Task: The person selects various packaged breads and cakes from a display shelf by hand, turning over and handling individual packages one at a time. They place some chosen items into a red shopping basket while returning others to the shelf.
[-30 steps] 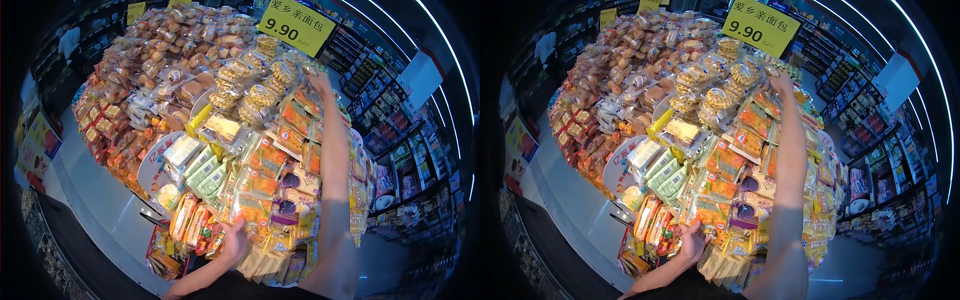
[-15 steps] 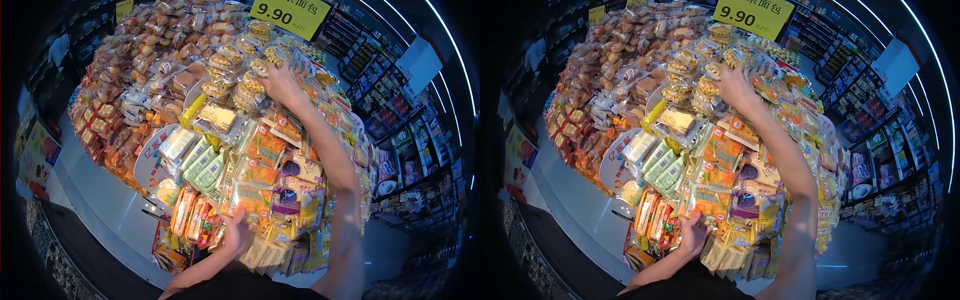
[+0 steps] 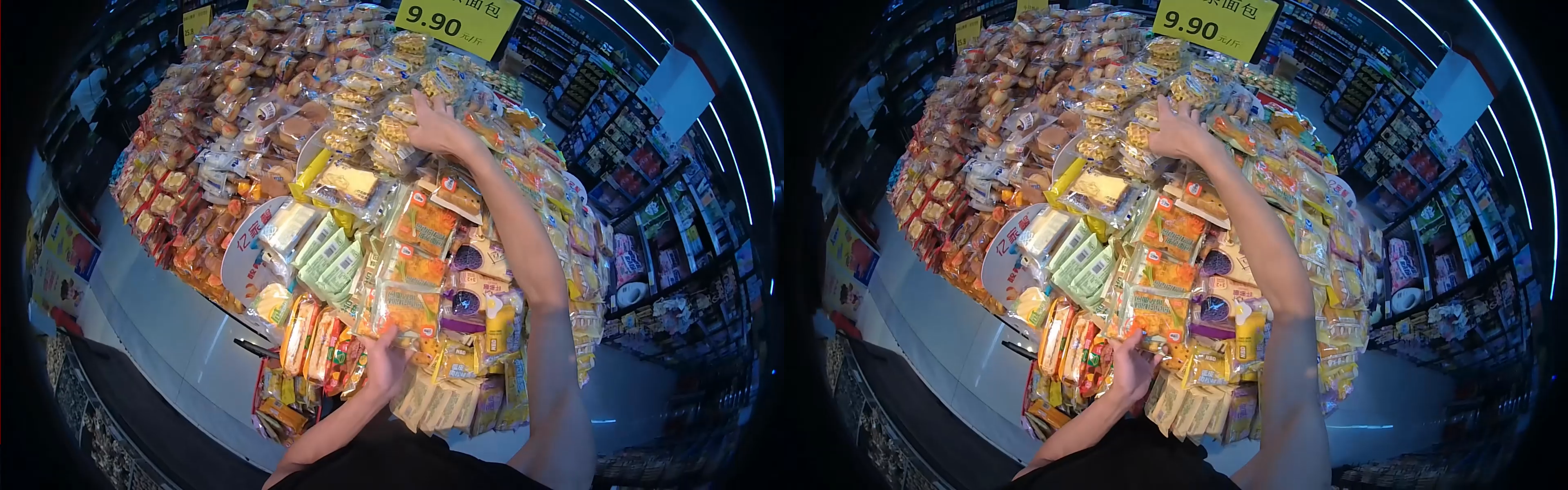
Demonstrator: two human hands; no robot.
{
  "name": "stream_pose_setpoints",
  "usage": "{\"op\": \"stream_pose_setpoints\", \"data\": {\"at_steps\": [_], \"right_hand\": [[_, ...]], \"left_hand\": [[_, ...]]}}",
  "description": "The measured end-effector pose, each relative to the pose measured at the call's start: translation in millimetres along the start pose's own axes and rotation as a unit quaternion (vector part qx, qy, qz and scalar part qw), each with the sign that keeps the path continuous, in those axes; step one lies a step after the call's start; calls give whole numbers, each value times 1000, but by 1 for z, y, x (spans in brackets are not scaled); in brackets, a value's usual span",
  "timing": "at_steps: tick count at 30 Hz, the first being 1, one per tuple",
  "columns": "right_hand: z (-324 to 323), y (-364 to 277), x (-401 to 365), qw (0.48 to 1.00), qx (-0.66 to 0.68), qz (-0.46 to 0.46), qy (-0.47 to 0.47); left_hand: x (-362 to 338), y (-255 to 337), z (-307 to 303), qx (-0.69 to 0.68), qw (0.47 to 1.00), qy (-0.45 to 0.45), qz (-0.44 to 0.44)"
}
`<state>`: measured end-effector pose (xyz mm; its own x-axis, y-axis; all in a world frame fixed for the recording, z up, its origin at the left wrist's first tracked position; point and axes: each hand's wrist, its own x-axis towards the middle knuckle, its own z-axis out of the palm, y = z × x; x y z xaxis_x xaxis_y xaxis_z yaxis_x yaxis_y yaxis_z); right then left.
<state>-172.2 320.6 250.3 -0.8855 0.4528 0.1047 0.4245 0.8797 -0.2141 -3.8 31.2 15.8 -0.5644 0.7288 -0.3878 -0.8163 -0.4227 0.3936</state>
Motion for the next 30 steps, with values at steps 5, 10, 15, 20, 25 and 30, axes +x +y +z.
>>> {"op": "stream_pose_setpoints", "data": {"at_steps": [5,10,15,20,25,30], "right_hand": [[-9,18,-5,998,52,-27,37],[-23,15,-52,989,-33,-63,132],[7,-8,-157,960,50,-247,-122],[93,-5,-241,940,-6,-253,-229],[117,-6,-260,951,-62,-279,-118],[109,-12,-263,956,-24,-208,-205]], "left_hand": [[0,1,1,2,1000,11,-8],[1,1,2,-4,1000,27,-8],[1,3,7,3,1000,29,-6],[4,0,1,16,1000,26,-1],[3,0,-5,17,1000,-12,-2],[-9,7,9,-27,999,-29,4]]}}
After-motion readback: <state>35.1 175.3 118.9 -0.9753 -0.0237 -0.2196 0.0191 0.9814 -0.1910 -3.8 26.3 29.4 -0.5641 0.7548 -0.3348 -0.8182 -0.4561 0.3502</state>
